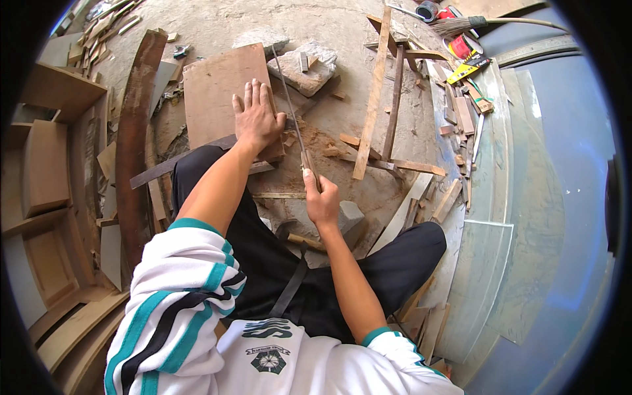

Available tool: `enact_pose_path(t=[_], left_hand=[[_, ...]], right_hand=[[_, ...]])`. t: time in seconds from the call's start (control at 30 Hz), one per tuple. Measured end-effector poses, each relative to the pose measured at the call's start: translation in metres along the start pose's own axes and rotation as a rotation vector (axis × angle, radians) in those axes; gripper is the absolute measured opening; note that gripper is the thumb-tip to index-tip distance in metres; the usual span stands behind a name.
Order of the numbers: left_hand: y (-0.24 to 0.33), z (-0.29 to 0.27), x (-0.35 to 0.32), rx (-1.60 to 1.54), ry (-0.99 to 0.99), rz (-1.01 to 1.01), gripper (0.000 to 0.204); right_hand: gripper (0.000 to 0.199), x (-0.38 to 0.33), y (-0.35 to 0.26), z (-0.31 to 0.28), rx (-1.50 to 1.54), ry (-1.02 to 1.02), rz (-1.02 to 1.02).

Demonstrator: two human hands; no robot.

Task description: The person sits on the floor and uses a hand saw to cut a wooden plank, then assembles wooden pieces into a frame-like structure. They use a hammer to secure joints and adjust the frame's alignment.

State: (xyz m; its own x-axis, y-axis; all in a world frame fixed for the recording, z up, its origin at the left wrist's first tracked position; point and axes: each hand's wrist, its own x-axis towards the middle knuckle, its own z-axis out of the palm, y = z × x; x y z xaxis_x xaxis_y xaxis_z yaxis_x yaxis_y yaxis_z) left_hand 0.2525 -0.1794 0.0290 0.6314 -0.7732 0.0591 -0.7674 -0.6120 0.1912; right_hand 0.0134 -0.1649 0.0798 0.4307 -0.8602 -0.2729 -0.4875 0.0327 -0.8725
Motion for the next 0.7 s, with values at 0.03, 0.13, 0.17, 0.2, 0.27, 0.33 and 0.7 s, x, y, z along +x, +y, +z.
enact_pose_path(t=[0.03,0.13,0.17,0.2,0.27,0.33,0.7], left_hand=[[-0.002,-0.001,0.0,0.001,0.001,-0.005,0.084],[-0.008,-0.003,-0.005,0.007,-0.009,-0.022,0.085],[-0.007,-0.005,-0.005,0.012,-0.016,-0.016,0.084],[-0.006,-0.005,-0.007,0.018,-0.024,-0.013,0.084],[-0.009,-0.004,-0.004,0.03,-0.006,-0.016,0.085],[-0.007,-0.004,-0.004,0.033,-0.006,-0.007,0.085],[-0.005,-0.009,-0.006,0.01,-0.019,-0.009,0.085]], right_hand=[[0.052,-0.004,0.0,-0.001,-0.006,-0.001,-0.001],[0.05,-0.052,0.018,-0.023,-0.051,-0.031,-0.009],[0.05,-0.069,0.033,-0.032,-0.082,-0.031,-0.029],[0.05,-0.077,0.034,-0.034,-0.047,-0.03,0.005],[0.05,-0.085,0.035,-0.037,0.022,-0.032,0.075],[0.05,-0.045,0.026,-0.018,0.027,-0.051,0.054],[0.048,-0.085,0.041,-0.04,-0.013,-0.048,0.051]])
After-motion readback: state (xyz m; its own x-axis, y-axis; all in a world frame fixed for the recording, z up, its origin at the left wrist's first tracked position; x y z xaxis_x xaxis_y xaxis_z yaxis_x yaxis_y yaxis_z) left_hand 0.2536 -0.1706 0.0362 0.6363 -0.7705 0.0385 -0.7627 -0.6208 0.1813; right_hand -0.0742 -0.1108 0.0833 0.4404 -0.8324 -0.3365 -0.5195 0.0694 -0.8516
